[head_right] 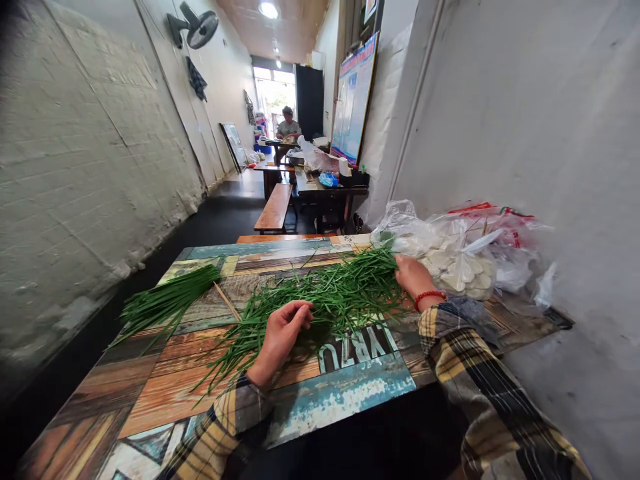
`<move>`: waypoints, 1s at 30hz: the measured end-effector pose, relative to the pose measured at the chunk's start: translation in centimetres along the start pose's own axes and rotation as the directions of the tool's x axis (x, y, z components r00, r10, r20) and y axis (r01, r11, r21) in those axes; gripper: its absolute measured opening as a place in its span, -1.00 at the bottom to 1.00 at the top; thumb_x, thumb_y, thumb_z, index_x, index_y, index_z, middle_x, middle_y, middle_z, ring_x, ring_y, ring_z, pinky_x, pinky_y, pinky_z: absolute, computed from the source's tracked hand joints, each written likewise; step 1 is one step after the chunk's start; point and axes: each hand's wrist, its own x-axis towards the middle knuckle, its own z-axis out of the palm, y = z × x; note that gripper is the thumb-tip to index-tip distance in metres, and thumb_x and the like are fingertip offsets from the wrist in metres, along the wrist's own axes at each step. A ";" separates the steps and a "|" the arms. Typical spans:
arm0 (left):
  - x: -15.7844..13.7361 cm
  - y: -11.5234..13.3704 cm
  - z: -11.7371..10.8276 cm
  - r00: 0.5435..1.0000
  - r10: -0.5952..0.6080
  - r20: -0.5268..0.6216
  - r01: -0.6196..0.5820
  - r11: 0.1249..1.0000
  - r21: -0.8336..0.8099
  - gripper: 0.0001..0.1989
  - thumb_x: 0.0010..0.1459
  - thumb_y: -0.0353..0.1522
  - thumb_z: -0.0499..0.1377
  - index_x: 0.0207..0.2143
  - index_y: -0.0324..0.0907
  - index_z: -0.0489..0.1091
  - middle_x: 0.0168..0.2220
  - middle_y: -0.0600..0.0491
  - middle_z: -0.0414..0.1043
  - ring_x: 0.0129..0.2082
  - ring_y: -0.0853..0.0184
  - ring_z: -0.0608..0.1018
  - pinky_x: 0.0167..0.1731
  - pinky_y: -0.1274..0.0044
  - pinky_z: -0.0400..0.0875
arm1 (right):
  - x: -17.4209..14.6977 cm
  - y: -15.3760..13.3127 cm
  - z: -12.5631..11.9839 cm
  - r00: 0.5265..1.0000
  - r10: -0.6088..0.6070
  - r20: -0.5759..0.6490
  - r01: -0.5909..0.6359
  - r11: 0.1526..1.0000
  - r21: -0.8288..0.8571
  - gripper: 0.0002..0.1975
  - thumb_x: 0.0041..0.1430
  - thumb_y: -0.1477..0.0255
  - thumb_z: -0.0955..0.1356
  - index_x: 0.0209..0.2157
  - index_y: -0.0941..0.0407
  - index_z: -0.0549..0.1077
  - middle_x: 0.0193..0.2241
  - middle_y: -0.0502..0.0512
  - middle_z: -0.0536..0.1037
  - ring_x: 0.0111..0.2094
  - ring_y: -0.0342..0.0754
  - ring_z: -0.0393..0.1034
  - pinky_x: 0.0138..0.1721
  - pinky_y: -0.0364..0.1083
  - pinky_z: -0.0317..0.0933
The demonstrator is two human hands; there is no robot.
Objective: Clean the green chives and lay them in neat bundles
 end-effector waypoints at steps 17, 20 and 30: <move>0.6 -0.2 -4.1 0.949 0.013 -0.315 -0.047 0.994 -0.098 -0.70 0.07 -0.17 0.14 -0.33 -0.24 0.44 -0.52 0.09 0.41 -0.58 0.44 0.39 -0.54 0.60 0.26 | -4.0 -14.7 -4.8 0.922 -0.388 0.020 0.378 0.909 0.176 -0.64 0.22 0.41 0.26 0.04 0.16 0.40 -0.11 0.19 0.57 -0.11 0.02 0.47 -0.10 -0.10 0.26; 0.7 -0.7 -4.9 0.919 0.034 -0.392 -0.070 0.995 -0.076 -0.71 0.10 -0.21 0.11 -0.28 -0.25 0.44 -0.50 0.09 0.40 -0.55 0.43 0.40 -0.50 0.59 0.28 | -5.4 -10.5 -3.3 0.973 -0.213 -0.086 0.229 0.934 0.275 -0.65 0.25 0.37 0.21 0.01 0.14 0.43 -0.10 0.19 0.56 -0.14 0.05 0.48 -0.12 -0.06 0.27; 2.1 -2.4 -5.9 0.899 0.274 -0.342 -0.078 0.868 0.491 -0.71 0.16 -0.28 0.07 -0.13 -0.21 0.42 -0.21 -0.09 0.46 -0.21 0.23 0.49 -0.14 0.41 0.34 | -13.2 -4.9 8.8 0.991 0.131 0.036 -0.126 0.785 0.606 -0.65 0.18 0.34 0.18 -0.15 0.15 0.49 -0.27 0.17 0.60 -0.27 0.03 0.50 -0.20 0.00 0.33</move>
